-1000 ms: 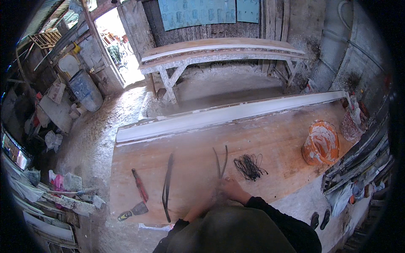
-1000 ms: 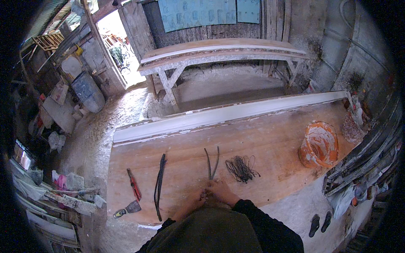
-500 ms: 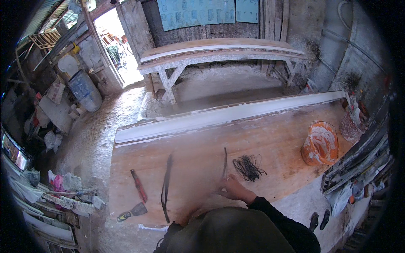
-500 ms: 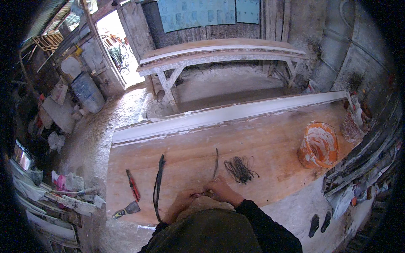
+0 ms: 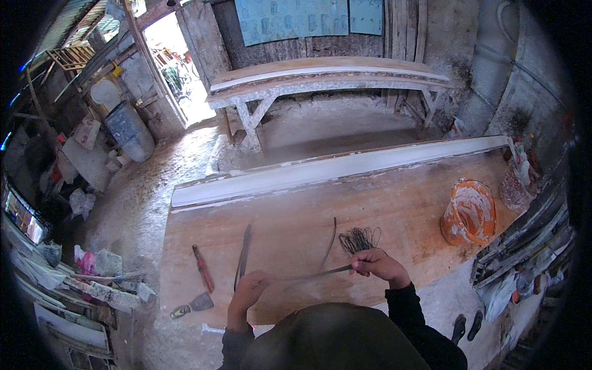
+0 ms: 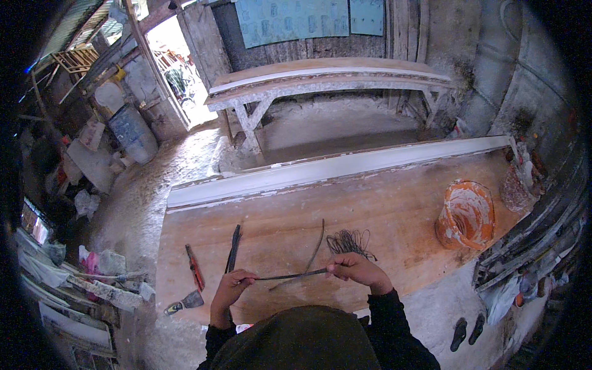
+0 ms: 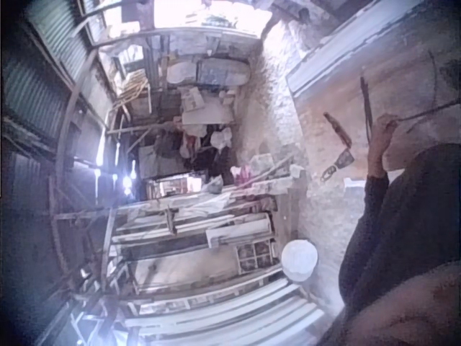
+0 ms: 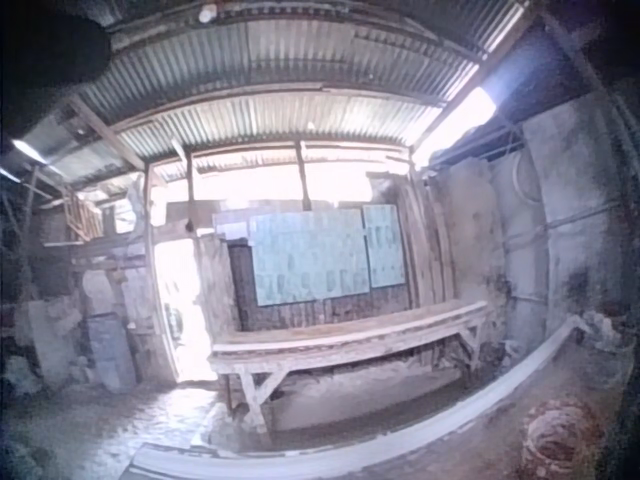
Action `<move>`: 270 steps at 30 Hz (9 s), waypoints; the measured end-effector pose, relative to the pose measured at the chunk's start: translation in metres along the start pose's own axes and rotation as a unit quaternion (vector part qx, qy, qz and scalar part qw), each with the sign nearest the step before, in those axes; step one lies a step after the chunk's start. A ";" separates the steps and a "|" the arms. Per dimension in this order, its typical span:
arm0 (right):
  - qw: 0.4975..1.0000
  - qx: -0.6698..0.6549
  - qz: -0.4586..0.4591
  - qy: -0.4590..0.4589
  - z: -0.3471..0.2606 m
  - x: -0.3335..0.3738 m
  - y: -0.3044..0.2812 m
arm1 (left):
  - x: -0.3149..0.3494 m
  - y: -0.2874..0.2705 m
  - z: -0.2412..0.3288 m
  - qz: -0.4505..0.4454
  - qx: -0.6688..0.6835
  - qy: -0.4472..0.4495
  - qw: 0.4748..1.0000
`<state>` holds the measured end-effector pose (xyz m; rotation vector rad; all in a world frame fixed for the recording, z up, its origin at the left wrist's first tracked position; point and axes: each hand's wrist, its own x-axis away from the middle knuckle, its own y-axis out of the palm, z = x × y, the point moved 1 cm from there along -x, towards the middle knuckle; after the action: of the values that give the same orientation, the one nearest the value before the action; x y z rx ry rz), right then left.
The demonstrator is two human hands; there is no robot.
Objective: The person repeatedly bends thin metal rods by hand on a wooden workbench. They pick up individual rods, bend them into curved shapes, and place them back on the table. The process is repeated multiple times with similar rods.
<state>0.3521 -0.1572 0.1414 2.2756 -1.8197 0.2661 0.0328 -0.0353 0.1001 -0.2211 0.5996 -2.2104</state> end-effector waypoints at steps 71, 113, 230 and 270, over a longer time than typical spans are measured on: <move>0.865 0.281 0.145 -0.390 0.014 -0.022 0.039 | -0.032 0.132 0.046 0.160 0.520 -0.179 0.820; 0.958 -0.216 0.129 -0.137 0.055 -0.035 0.054 | -0.025 0.141 0.065 0.179 0.503 -0.139 0.834; 0.985 -0.110 0.064 -0.120 0.041 -0.024 0.041 | -0.015 0.148 0.063 0.249 0.267 -0.007 0.931; 0.844 -0.534 -0.006 -0.056 0.063 -0.033 0.027 | -0.009 0.127 0.056 0.093 0.187 -0.046 0.977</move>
<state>0.3189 -0.1495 0.0734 1.4800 -1.4011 -0.7295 0.1438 -0.1179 0.0874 -0.0662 0.1384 -2.0714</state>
